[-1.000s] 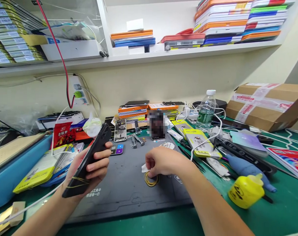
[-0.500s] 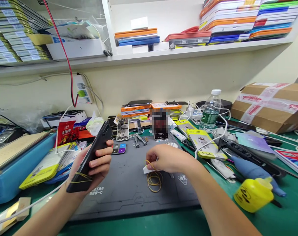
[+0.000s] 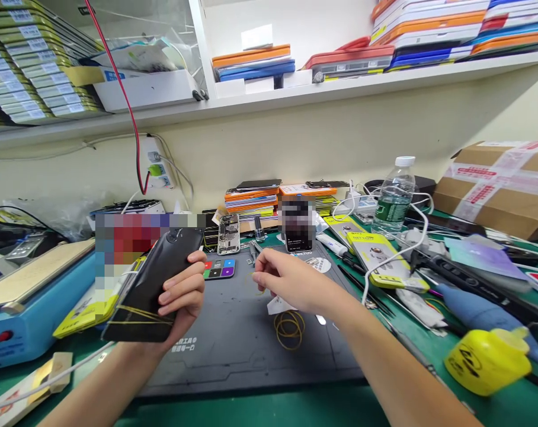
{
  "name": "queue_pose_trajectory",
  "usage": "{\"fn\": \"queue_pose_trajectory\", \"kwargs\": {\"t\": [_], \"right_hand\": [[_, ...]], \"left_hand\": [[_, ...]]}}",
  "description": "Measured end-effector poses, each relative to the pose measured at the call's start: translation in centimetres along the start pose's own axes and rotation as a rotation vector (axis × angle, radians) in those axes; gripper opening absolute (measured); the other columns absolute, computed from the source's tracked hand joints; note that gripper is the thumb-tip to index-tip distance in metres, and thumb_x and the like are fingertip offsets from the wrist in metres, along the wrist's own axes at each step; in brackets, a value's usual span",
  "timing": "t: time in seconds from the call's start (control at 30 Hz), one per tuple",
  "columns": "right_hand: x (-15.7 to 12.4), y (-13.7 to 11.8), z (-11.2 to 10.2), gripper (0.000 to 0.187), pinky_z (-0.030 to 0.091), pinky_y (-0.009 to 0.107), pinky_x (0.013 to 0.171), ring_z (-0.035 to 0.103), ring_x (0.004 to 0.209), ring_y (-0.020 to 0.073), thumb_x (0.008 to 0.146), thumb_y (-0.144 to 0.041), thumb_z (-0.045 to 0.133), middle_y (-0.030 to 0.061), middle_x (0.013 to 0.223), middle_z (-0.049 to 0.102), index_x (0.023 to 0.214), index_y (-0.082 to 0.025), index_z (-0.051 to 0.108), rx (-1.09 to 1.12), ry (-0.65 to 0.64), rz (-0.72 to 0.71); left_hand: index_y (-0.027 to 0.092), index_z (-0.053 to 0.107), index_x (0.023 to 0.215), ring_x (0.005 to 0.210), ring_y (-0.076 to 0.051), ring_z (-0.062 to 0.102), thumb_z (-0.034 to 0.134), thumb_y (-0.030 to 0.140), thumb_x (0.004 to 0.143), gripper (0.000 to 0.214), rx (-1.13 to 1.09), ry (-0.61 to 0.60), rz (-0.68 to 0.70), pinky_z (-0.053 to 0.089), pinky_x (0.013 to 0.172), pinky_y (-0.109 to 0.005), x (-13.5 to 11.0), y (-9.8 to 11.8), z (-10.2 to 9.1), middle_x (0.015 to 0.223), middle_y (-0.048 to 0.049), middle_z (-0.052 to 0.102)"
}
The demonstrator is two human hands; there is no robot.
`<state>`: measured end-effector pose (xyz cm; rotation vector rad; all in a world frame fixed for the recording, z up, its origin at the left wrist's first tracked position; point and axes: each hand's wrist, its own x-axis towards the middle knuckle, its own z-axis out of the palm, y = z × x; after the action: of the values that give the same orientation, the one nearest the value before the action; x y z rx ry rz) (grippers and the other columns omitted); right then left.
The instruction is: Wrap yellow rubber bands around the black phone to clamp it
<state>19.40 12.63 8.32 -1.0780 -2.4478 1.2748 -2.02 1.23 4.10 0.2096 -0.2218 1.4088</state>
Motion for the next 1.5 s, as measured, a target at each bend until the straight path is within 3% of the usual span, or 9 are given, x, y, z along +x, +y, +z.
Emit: {"fn": "queue_pose_trajectory", "kwargs": {"t": [0.3, 0.37, 0.5, 0.57, 0.67, 0.77, 0.93, 1.27, 1.5], "right_hand": [[0.9, 0.4, 1.0, 0.020, 0.045, 0.025, 0.069, 0.060, 0.081, 0.0107, 0.101, -0.035, 0.054, 0.0031, 0.096, 0.067, 0.103, -0.015, 0.058, 0.206, 0.186, -0.077], [1.1, 0.5, 1.0, 0.020, 0.042, 0.023, 0.060, 0.063, 0.081, 0.0114, 0.099, -0.034, 0.056, 0.0046, 0.099, 0.068, 0.107, -0.015, 0.056, 0.272, 0.213, -0.090], [1.4, 0.8, 0.9, 0.026, 0.044, 0.022, 0.056, 0.068, 0.085, 0.0153, 0.097, -0.034, 0.058, 0.0066, 0.100, 0.068, 0.113, -0.014, 0.053, 0.372, 0.248, -0.141], [1.6, 0.9, 0.9, 0.030, 0.048, 0.024, 0.060, 0.068, 0.086, 0.0164, 0.094, -0.036, 0.061, 0.0069, 0.098, 0.069, 0.113, -0.013, 0.055, 0.394, 0.251, -0.179], [1.8, 1.1, 0.9, 0.031, 0.051, 0.026, 0.071, 0.066, 0.088, 0.0151, 0.090, -0.037, 0.066, 0.0067, 0.100, 0.069, 0.108, -0.012, 0.062, 0.384, 0.256, -0.222], [1.7, 1.2, 1.0, 0.026, 0.048, 0.025, 0.077, 0.062, 0.086, 0.0126, 0.090, -0.037, 0.067, 0.0040, 0.095, 0.068, 0.100, -0.013, 0.066, 0.347, 0.268, -0.238], [1.4, 1.0, 1.3, 0.023, 0.042, 0.027, 0.076, 0.056, 0.083, 0.0119, 0.093, -0.036, 0.065, 0.0018, 0.091, 0.063, 0.097, -0.014, 0.064, 0.299, 0.245, -0.238], [0.8, 0.4, 1.3, 0.048, 0.032, 0.028, 0.066, 0.035, 0.071, 0.0125, 0.101, -0.057, 0.043, 0.0021, 0.076, 0.034, 0.077, -0.016, 0.038, 0.518, 0.181, -0.321], [0.3, -0.1, 1.7, 0.046, 0.029, 0.031, 0.074, 0.041, 0.079, 0.0152, 0.099, -0.051, 0.057, 0.0037, 0.077, 0.046, 0.073, -0.015, 0.050, 0.349, 0.237, -0.414]], "left_hand": [[0.017, 0.042, 0.100, 0.047, -0.007, 0.043, 0.033, 0.010, 0.100, 0.011, 0.049, 0.030, -0.012, 0.036, 0.039, -0.009, 0.0, 0.0, 0.6, 0.062, 0.0047, 0.039], [0.016, 0.044, 0.100, 0.050, -0.006, 0.051, 0.045, 0.016, 0.098, 0.002, 0.196, 0.085, -0.014, 0.042, 0.040, -0.010, 0.1, 0.2, 0.5, 0.067, 0.0037, 0.047], [0.019, 0.049, 0.112, 0.049, -0.011, 0.061, 0.067, 0.036, 0.091, 0.032, 0.798, 0.391, -0.086, 0.048, 0.040, -0.016, 0.0, -0.3, 1.0, 0.075, 0.0022, 0.061], [0.020, 0.048, 0.126, 0.050, -0.015, 0.065, 0.067, 0.041, 0.091, 0.045, 1.019, 0.390, -0.183, 0.054, 0.045, -0.021, 0.0, -1.1, 1.4, 0.075, -0.0003, 0.064], [0.026, 0.036, 0.146, 0.062, -0.017, 0.068, 0.071, 0.036, 0.088, 0.069, 1.109, 0.338, -0.332, 0.062, 0.055, -0.033, 0.0, -2.0, 1.7, 0.103, -0.0066, 0.069], [0.044, 0.022, 0.155, 0.081, -0.019, 0.073, 0.073, 0.036, 0.087, 0.086, 1.151, 0.348, -0.401, 0.065, 0.067, -0.040, -0.1, -2.1, 0.9, 0.150, -0.0088, 0.048], [0.038, 0.032, 0.154, 0.140, -0.021, 0.049, 0.073, 0.038, 0.089, 0.077, 1.377, 0.203, -0.295, 0.045, 0.114, -0.029, -0.1, -1.1, -1.6, 0.152, -0.0029, 0.048], [0.031, 0.021, 0.150, 0.062, -0.020, 0.071, 0.072, 0.029, 0.088, 0.079, 1.090, 0.371, -0.135, 0.063, 0.060, -0.038, 0.9, -2.1, 0.9, 0.121, -0.0114, 0.068], [0.027, 0.030, 0.147, 0.062, -0.022, 0.071, 0.075, 0.028, 0.085, 0.076, 1.065, 0.411, -0.052, 0.062, 0.055, -0.035, 1.2, -1.8, 0.5, 0.108, -0.0066, 0.069]]}}
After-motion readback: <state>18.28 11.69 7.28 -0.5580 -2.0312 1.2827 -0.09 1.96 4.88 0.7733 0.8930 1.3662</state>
